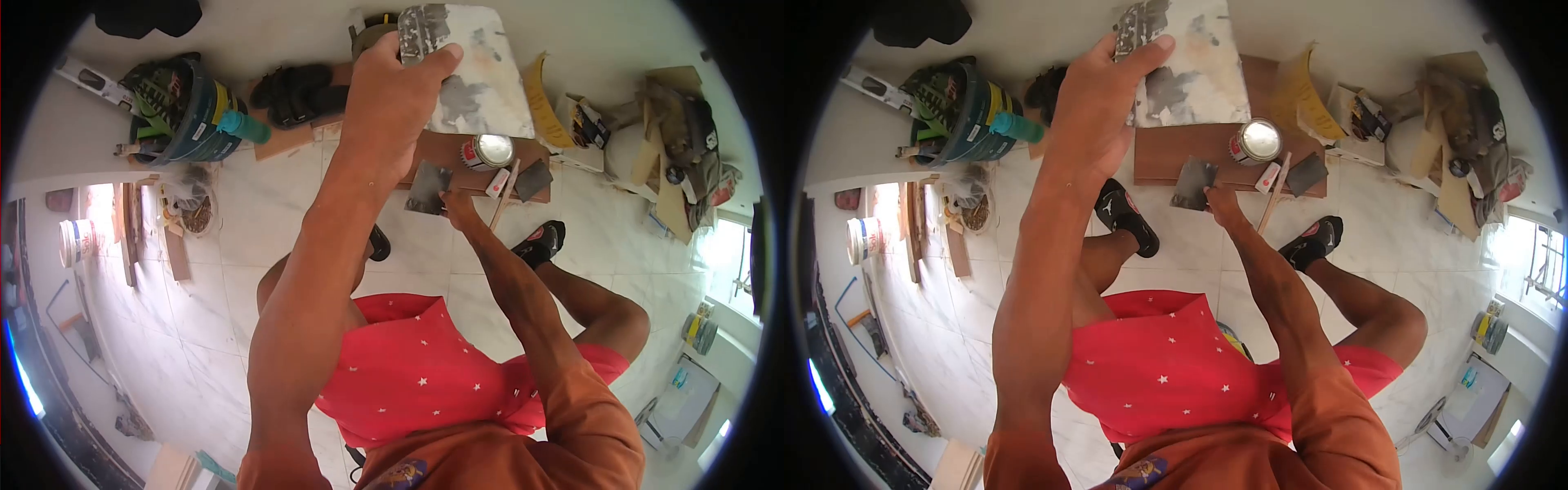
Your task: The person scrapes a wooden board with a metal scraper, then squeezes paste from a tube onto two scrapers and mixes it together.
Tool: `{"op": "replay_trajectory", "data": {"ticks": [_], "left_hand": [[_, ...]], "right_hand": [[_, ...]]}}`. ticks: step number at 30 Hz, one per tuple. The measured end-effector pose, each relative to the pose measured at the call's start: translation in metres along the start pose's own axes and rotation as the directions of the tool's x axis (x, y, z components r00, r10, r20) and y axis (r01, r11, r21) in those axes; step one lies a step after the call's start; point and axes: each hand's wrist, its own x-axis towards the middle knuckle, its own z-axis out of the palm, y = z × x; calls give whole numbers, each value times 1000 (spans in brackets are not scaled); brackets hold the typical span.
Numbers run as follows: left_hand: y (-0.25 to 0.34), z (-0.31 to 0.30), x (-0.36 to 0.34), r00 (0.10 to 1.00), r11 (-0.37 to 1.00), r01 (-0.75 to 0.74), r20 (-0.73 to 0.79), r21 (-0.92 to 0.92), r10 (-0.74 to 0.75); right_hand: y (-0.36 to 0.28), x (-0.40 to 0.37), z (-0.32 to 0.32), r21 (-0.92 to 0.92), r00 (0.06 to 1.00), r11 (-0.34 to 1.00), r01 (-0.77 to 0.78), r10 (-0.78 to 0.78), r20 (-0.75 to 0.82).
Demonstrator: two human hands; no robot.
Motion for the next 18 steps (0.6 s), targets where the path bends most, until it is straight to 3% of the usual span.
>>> {"op": "replay_trajectory", "data": {"ticks": [4, 5, 7, 10, 12, 14, 16, 18], "left_hand": [[-6, -9, 25, 999, 999, 37, -33, 2, -37], [-8, -10, 29, 998, 999, 45, -38, -22, -46], [3, 0, 31, 994, 985, 106, -20, -133, -109], [8, 1, 26, 996, 967, 81, 52, -242, -70], [10, 0, 20, 996, 966, 73, 66, -248, -58], [14, 1, 19, 996, 983, 82, 42, -164, -76], [16, -4, 21, 997, 997, 70, 13, -39, -70], [-7, 2, 23, 997, 996, -50, -55, -71, 46]], "right_hand": [[-26, 29, 6, -197, 997, 978, 74, -73, 13], [-30, 30, 3, -460, 977, 866, 199, -213, 21], [-41, 30, -2, -846, 882, 398, 355, -443, 162], [-89, -1, -20, -896, 793, 90, 435, -509, 334], [-137, -37, -35, -777, 716, 388, 496, -689, 112], [-154, -25, -62, -923, 537, 44, 382, -823, 183], [-162, -17, -78, -935, 597, -24, 353, -764, 245], [-177, -18, -76, -949, 696, -86, 303, -660, 282]]}}
